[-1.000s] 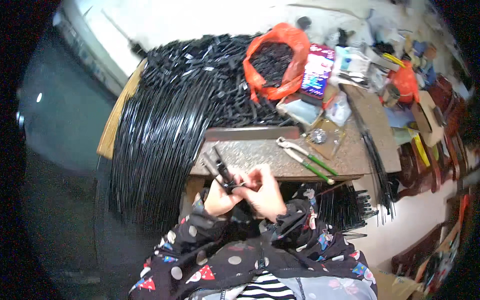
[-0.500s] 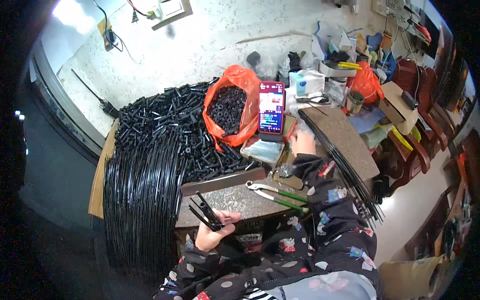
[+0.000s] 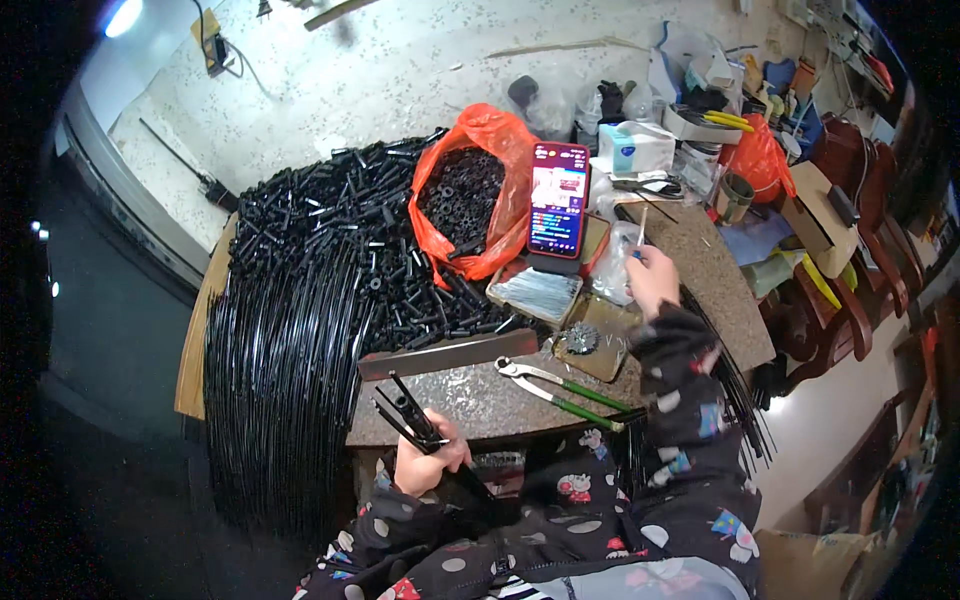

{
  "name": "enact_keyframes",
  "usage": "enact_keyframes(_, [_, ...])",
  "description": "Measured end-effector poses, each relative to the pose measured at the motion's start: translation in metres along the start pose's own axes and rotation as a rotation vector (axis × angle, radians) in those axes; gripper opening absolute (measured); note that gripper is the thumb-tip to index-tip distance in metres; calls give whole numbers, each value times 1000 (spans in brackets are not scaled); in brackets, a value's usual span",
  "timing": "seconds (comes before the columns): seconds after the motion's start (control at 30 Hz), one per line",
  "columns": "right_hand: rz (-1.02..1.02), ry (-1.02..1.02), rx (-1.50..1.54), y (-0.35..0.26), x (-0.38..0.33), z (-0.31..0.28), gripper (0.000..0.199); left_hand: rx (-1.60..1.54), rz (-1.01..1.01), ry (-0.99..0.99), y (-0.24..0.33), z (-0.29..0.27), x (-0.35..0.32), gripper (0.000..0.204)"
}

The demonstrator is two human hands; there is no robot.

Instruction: Assembling black cables by attaching and crimping connectors onto the ends.

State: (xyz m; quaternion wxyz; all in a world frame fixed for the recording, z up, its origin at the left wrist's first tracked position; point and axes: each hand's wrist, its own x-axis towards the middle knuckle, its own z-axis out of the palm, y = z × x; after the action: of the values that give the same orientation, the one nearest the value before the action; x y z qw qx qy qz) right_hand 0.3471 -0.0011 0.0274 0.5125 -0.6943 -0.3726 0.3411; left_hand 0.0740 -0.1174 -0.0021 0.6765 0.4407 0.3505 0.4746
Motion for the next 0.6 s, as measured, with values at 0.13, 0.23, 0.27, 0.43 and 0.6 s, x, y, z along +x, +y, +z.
enact_keyframes(0.13, [-45, -342, 198, -12, -90, 14, 23, 57, -60, 65, -3, -16, -10, 22])
enact_keyframes(0.23, [-165, -698, 208, -4, -157, 20, 30, 10, 16, 0, -1, -13, -9, 19])
enact_keyframes(0.27, [-305, -763, 6, -2, -173, 24, 30, -11, 39, 13, 2, -13, -12, 19])
enact_keyframes(0.43, [-575, -841, -185, 20, -220, 41, 26, 90, 49, 147, -1, -12, -32, 17])
enact_keyframes(0.6, [-723, -596, -227, 19, -236, 45, 25, 114, 36, 161, 4, -14, -41, 18])
